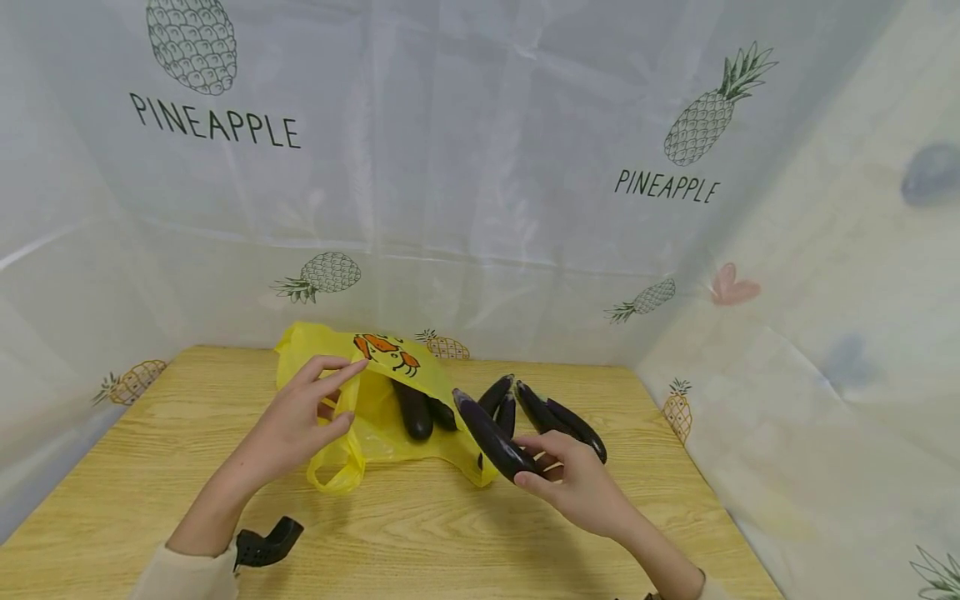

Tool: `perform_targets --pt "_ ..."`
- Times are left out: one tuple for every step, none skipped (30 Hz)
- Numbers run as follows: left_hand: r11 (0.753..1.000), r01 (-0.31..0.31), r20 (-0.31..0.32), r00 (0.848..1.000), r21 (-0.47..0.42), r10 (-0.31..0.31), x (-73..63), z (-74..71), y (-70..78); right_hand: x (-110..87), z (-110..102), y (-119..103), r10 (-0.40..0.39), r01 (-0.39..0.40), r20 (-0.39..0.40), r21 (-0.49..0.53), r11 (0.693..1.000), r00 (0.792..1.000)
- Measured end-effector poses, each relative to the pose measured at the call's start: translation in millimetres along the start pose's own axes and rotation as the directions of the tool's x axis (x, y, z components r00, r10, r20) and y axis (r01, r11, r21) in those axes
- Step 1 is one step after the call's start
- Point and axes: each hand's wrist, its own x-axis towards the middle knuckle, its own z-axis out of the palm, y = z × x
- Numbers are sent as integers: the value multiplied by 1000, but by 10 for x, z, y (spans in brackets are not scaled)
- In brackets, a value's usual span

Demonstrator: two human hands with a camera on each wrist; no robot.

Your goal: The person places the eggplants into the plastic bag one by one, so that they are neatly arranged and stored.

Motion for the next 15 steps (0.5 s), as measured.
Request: perform_targets --pt "1000 1 0 1000 -1 -1 0 -1 1 4 33 -12 7 -7 9 10 1000 1000" --pt "1000 2 1 1000 0 -2 0 -2 1 7 66 -24 13 -14 19 17 1000 1000" --pt "1000 3 1 1000 -1 -3 1 -3 2 11 99 -35 21 -22 29 23 999 999" --pt "1000 4 2 1000 -1 -4 2 -4 3 15 131 -44 30 -31 39 27 999 999" --pt "1000 6 4 1000 -1 -6 3 -6 5 19 163 -53 37 -38 46 30 999 998" --pt "1000 9 6 1000 -2 -9 5 -7 7 24 194 -61 43 -44 53 29 999 998" --pt "1000 11 9 1000 -4 -11 6 -8 8 29 224 -69 46 -48 59 29 998 997" --pt "1000 14 11 1000 -6 -14 8 -9 10 37 253 -74 46 -48 62 27 998 997" --pt "1000 18 14 1000 -9 -18 9 -10 12 48 282 -79 47 -48 64 27 998 997" --pt "1000 23 17 1000 -11 -23 10 -11 12 62 311 -80 43 -45 64 25 999 997" --pt "1000 26 19 999 -12 -25 10 -11 11 79 342 -79 41 -43 65 26 999 997" --pt "1000 26 19 999 -12 -26 10 -11 9 99 374 -76 39 -41 64 29 999 997" --pt "1000 24 18 1000 -9 -24 10 -10 6 121 407 -73 36 -38 64 31 999 997" --pt "1000 22 16 1000 -6 -22 10 -9 3 145 439 -67 34 -37 65 34 999 997" --pt "1000 19 15 1000 -4 -19 10 -7 0 168 469 -65 35 -37 67 37 999 997"
